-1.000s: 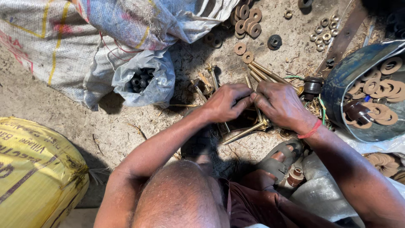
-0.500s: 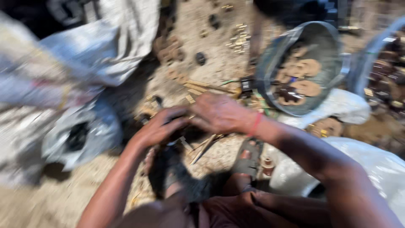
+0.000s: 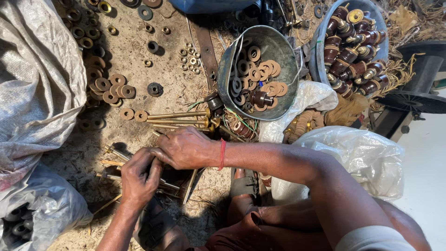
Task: The person sits on the floor and assembles electrical insulator fittings, inserting brass rods into brown ceramic insulator bodies and fitting washers and caps onto them by hand. They pick parts from sacks and a metal basin on the ground and set completed assemblies aside.
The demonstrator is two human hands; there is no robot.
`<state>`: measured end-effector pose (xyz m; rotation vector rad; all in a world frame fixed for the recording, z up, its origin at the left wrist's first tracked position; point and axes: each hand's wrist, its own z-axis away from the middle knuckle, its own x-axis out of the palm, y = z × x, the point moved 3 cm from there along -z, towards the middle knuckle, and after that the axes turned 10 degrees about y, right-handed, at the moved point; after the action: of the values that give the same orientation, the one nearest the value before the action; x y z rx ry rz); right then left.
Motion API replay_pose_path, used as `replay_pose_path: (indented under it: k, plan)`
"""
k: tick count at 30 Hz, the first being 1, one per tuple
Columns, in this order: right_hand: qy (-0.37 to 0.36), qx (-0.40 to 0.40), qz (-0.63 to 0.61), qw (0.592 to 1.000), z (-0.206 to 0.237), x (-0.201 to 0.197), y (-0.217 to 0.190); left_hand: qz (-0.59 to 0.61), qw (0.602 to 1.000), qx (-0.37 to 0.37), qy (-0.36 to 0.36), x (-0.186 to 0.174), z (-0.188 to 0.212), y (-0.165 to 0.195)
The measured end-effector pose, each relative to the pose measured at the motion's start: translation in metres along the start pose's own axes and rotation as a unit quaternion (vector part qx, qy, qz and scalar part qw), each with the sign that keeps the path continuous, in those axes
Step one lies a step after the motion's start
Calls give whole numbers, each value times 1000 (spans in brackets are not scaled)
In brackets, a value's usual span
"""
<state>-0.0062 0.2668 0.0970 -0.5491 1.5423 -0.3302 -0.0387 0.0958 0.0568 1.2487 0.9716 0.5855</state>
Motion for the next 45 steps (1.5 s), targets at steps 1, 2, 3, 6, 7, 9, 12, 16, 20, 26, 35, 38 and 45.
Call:
replay_pose_path:
  k: [1,2,3,6,7,9,12,16,20,26,35,38,45]
  plan:
    - [8,18,4,1000,0,3,-2,-5,1000,-4,9,0,1,1]
    - [-4,61,5,998,-2,6,-2,-40,999,23,28,2,2,4]
    - [-18,104,6,994,-5,8,-3,-75,995,49,47,6,3,7]
    - [-129,256,6,958,-11,9,5,-155,973,132,110,24,4,18]
    - [-180,304,-2,935,-12,9,9,-185,961,156,130,29,7,21]
    - [-133,289,-31,948,-14,-3,19,-182,961,143,152,35,7,20]
    - [-157,-32,87,983,-8,-13,19,-109,987,78,90,25,-1,7]
    - [-88,-84,-35,992,-9,-16,16,10,1000,3,21,-5,-13,-6]
    - [-124,-155,-5,980,-25,-21,13,13,1000,11,-1,-8,-17,-5]
    - [-156,238,-159,945,-22,0,21,-68,994,77,23,12,-10,-3]
    - [-95,33,-140,985,-29,-24,6,-15,998,-6,55,-3,-6,-3]
    - [-88,-25,-129,987,-33,-22,-2,55,991,-114,46,-5,-7,-2]
    - [-151,106,-17,983,-34,-13,7,39,993,-37,102,-4,-8,9]
